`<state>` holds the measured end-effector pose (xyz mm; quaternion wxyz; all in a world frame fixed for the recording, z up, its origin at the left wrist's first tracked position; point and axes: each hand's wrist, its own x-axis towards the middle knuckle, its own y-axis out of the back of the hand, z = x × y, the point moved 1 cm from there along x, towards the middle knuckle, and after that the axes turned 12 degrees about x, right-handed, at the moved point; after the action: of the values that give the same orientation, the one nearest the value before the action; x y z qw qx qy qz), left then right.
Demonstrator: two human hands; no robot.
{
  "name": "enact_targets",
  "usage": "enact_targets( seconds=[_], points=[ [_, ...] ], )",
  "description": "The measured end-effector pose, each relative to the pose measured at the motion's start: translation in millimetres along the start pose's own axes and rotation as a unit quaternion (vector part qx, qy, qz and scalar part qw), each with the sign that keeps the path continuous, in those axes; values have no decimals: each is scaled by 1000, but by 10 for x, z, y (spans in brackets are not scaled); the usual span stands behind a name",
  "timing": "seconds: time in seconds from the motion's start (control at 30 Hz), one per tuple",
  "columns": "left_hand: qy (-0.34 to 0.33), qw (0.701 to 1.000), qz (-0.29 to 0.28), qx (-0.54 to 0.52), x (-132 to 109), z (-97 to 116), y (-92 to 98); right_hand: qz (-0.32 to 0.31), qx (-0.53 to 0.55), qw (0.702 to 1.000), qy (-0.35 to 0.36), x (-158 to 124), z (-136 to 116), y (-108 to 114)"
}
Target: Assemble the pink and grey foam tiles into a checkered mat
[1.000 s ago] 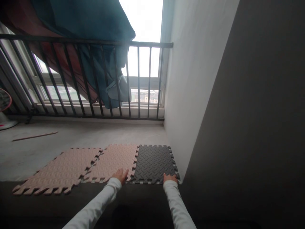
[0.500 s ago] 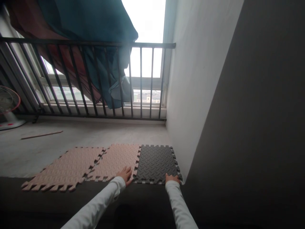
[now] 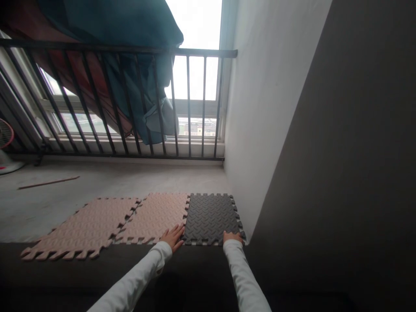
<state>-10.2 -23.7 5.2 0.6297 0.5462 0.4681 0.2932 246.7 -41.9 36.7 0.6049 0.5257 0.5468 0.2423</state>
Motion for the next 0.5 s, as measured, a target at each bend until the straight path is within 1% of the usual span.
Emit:
enact_targets(
  seconds=[0.17,0.33,0.5],
  points=[
    [-15,1000,-2,9,-26,3,-43,-9,1,1000,-4,-13,0,13],
    [-6,1000,-14,19,-29,11,-56,-13,1,1000,-7,-15,6,8],
    [-10,1000,-12,18,-5,13,-71,-13,-2,1000,-8,-17,-2,5]
  ],
)
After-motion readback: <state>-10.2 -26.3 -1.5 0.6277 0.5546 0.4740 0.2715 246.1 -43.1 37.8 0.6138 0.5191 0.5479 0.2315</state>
